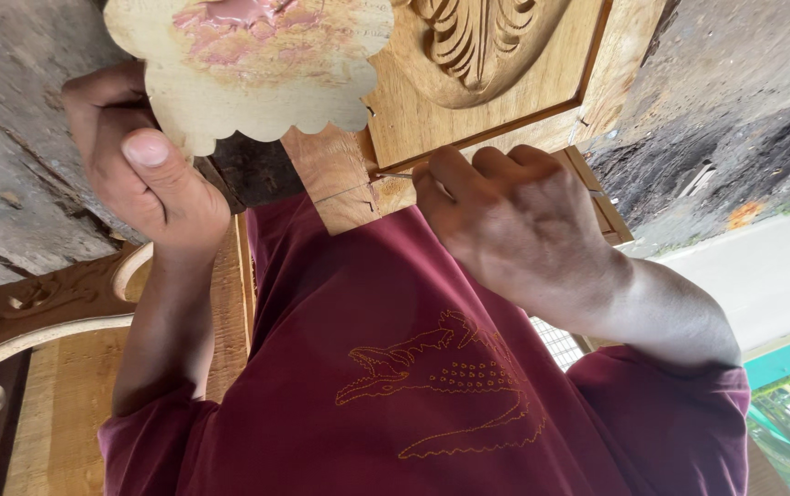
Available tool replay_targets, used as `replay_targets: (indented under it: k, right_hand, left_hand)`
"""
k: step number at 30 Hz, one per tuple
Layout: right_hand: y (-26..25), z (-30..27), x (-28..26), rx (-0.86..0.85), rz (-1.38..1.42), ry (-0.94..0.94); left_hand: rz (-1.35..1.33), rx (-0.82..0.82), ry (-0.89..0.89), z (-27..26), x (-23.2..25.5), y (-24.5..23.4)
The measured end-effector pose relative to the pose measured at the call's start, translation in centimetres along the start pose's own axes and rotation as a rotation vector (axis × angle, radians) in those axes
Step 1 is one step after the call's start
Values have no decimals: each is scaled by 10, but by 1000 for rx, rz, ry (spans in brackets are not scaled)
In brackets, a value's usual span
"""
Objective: The person uses a small knife to carve a decorative floral pattern onto a wooden panel, using a template as a guide. The person repeatedly positions the template and traces its edges to create the design.
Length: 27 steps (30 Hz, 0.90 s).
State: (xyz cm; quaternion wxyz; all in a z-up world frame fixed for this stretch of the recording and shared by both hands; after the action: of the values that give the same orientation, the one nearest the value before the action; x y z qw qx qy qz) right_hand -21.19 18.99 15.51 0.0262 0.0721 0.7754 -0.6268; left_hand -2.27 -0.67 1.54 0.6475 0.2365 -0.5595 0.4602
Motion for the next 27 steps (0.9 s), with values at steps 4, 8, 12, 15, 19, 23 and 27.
replay_targets:
  k: [4, 8, 12, 15, 19, 23, 27]
  right_hand:
    - [1, 7, -5, -62, -53, -59]
    - [-3, 17, -3, 16, 4, -119]
    - [-8, 13, 23, 68, 160, -98]
    - [-4, 8, 32, 152, 261, -64]
    - [4, 3, 33, 90, 295, -14]
    - [14, 6, 35, 119, 339, -38]
    - [23, 5, 46, 154, 520, -79]
  left_hand:
    - [16, -11, -4, 0, 2, 0]
    - [43, -14, 20, 2, 4, 0]
    - [31, -8, 25, 3, 2, 1]
    - [28, -2, 14, 1, -1, 0]
    - [-3, 10, 6, 0, -5, 0]
    - [34, -6, -13, -2, -2, -2]
    - [42, -16, -32, -2, 1, -3]
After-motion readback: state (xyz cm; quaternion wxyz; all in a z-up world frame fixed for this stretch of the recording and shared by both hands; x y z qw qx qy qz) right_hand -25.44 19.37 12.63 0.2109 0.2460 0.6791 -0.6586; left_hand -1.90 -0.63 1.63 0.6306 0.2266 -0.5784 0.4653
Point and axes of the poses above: each hand's wrist, its own z-axis towards the middle knuckle, its own y-axis out of the palm, x = y × z, the point moved 1 cm from there along z, towards the middle knuckle, and after that the axes turned 12 degrees about x, right-handed, at the moved point
